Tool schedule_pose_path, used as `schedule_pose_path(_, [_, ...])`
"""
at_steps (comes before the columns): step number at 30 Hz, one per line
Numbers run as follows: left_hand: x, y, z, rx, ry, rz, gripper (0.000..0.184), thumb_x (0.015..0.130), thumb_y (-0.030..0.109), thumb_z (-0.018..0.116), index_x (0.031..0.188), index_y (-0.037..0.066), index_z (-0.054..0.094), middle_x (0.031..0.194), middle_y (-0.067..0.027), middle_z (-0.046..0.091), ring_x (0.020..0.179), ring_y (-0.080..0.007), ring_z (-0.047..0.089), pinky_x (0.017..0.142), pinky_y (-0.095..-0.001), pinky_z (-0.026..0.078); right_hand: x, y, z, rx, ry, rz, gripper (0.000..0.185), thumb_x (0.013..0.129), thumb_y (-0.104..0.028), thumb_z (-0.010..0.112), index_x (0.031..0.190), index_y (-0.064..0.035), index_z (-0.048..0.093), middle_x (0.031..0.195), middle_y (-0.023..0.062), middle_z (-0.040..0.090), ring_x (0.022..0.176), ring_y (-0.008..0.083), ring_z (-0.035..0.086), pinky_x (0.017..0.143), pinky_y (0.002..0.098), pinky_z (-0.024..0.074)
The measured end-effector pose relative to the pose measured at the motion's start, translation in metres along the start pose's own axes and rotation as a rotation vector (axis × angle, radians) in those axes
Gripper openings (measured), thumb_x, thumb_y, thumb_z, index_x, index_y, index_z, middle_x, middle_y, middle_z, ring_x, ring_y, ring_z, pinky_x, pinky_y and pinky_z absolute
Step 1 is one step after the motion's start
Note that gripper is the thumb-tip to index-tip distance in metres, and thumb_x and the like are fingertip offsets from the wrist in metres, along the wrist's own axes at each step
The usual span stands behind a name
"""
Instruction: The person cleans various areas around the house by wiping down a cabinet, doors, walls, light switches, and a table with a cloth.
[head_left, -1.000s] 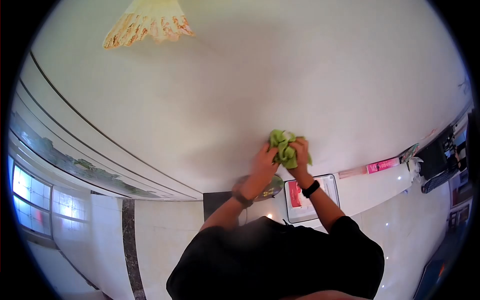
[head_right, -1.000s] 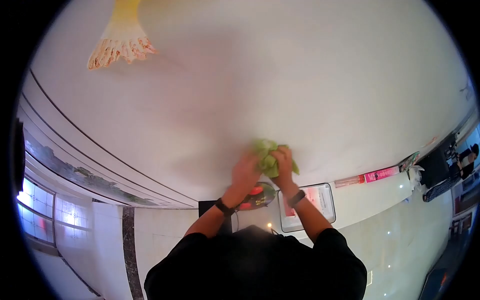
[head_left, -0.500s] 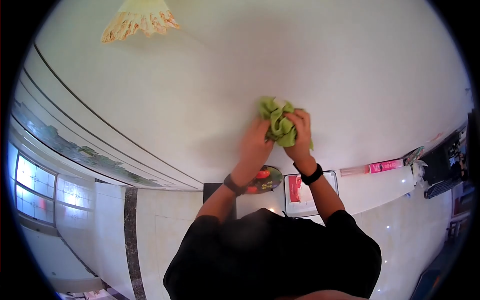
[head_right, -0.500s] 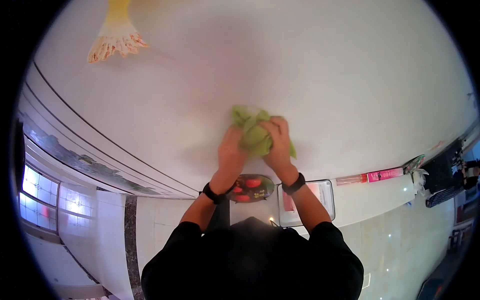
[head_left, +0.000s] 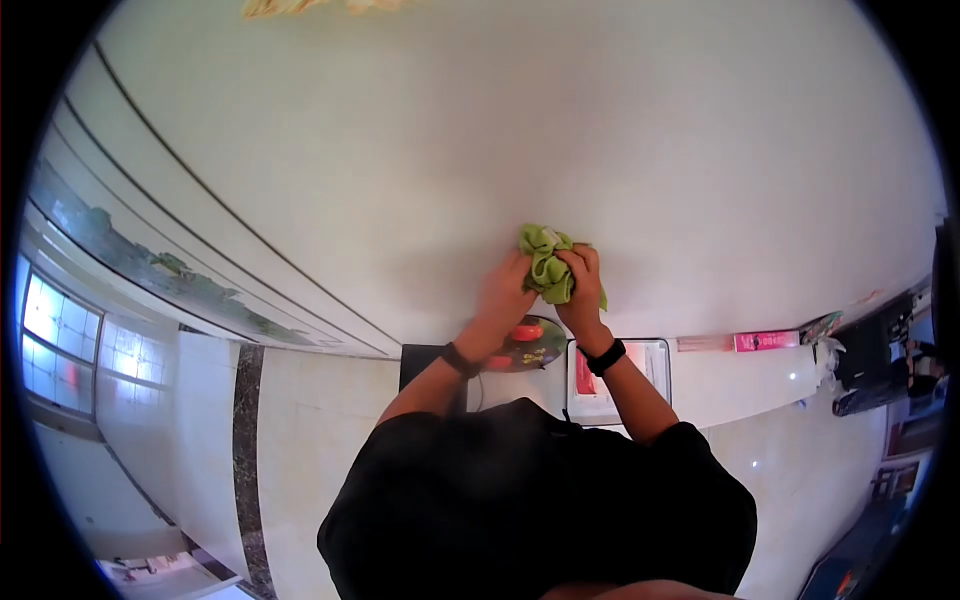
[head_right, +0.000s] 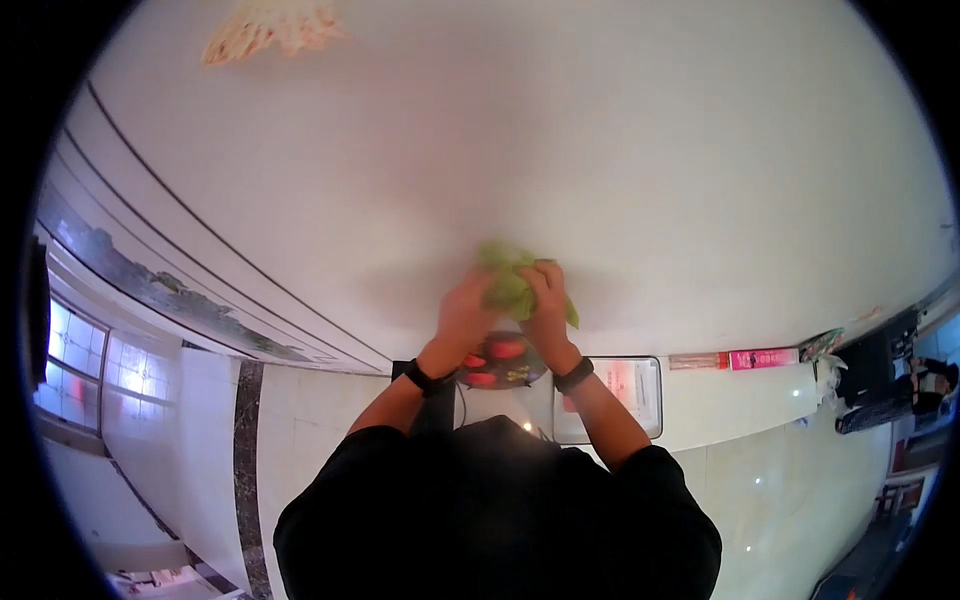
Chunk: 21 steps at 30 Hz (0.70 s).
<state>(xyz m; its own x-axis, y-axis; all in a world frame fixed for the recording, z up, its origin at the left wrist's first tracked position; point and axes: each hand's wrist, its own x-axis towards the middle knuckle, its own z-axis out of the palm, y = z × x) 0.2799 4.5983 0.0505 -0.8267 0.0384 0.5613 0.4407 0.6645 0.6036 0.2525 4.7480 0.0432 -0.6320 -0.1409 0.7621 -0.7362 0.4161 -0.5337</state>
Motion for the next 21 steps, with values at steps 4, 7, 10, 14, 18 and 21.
schedule_pose_path(4, [-0.008,-0.022,-0.038,0.045,0.064,-0.055,0.042,0.068,0.001,0.064,0.108,0.008,0.053,0.098,-0.0152,0.057,0.085,-0.0396,0.057,0.069,-0.0474,0.048,0.024,-0.029,0.032,0.009,-0.037,-0.145,0.049,0.063,0.006,0.07,0.11,-0.0019,0.057,0.107,0.0167,0.051,0.098,0.0348,0.053,0.083,0.0374,0.0456])
schedule_pose_path(7, [0.007,-0.021,-0.085,0.074,0.135,-0.053,0.045,0.067,0.0,0.062,0.111,0.008,0.052,0.098,-0.016,0.055,0.088,-0.0404,0.056,0.069,-0.0479,0.048,0.055,-0.06,0.053,0.031,-0.05,-0.186,0.05,0.063,0.006,0.07,0.11,-0.0017,0.058,0.107,0.0166,0.051,0.098,0.0344,0.053,0.083,0.037,0.0458])
schedule_pose_path(10, [0.024,-0.014,-0.134,0.093,0.259,-0.01,0.044,0.068,-0.003,0.062,0.109,0.006,0.051,0.095,-0.0162,0.055,0.086,-0.0397,0.056,0.067,-0.0453,0.047,0.093,-0.1,0.074,0.023,-0.008,-0.251,0.051,0.063,0.006,0.07,0.112,-0.0022,0.058,0.107,0.0164,0.051,0.098,0.0338,0.053,0.083,0.0368,0.0458])
schedule_pose_path(14, [0.036,-0.022,-0.18,0.052,0.403,0.026,0.038,0.071,-0.007,0.063,0.106,0.002,0.05,0.09,-0.0155,0.054,0.078,-0.037,0.057,0.063,-0.0389,0.048,0.117,-0.142,0.115,-0.004,0.068,-0.296,0.053,0.063,0.003,0.073,0.113,-0.004,0.058,0.109,0.0153,0.05,0.097,0.0332,0.052,0.083,0.0379,0.0456])
schedule_pose_path(18, [0.016,-0.054,-0.194,-0.019,0.345,-0.049,0.046,0.066,-0.006,0.063,0.109,0.005,0.051,0.102,-0.0162,0.052,0.09,-0.041,0.054,0.07,-0.0468,0.047,0.099,-0.138,0.15,-0.091,0.031,-0.327,0.051,0.064,0.001,0.073,0.112,-0.0048,0.059,0.107,0.0138,0.05,0.096,0.0322,0.051,0.081,0.038,0.0457])
schedule_pose_path(21, [-0.008,-0.084,-0.194,-0.041,0.281,-0.208,0.044,0.067,-0.005,0.063,0.108,0.005,0.052,0.105,-0.0164,0.052,0.091,-0.0414,0.055,0.07,-0.0467,0.048,0.077,-0.133,0.18,-0.102,0.005,-0.357,0.045,0.065,0.003,0.068,0.109,-0.0056,0.061,0.102,0.0123,0.05,0.093,0.0311,0.052,0.078,0.037,0.0464])
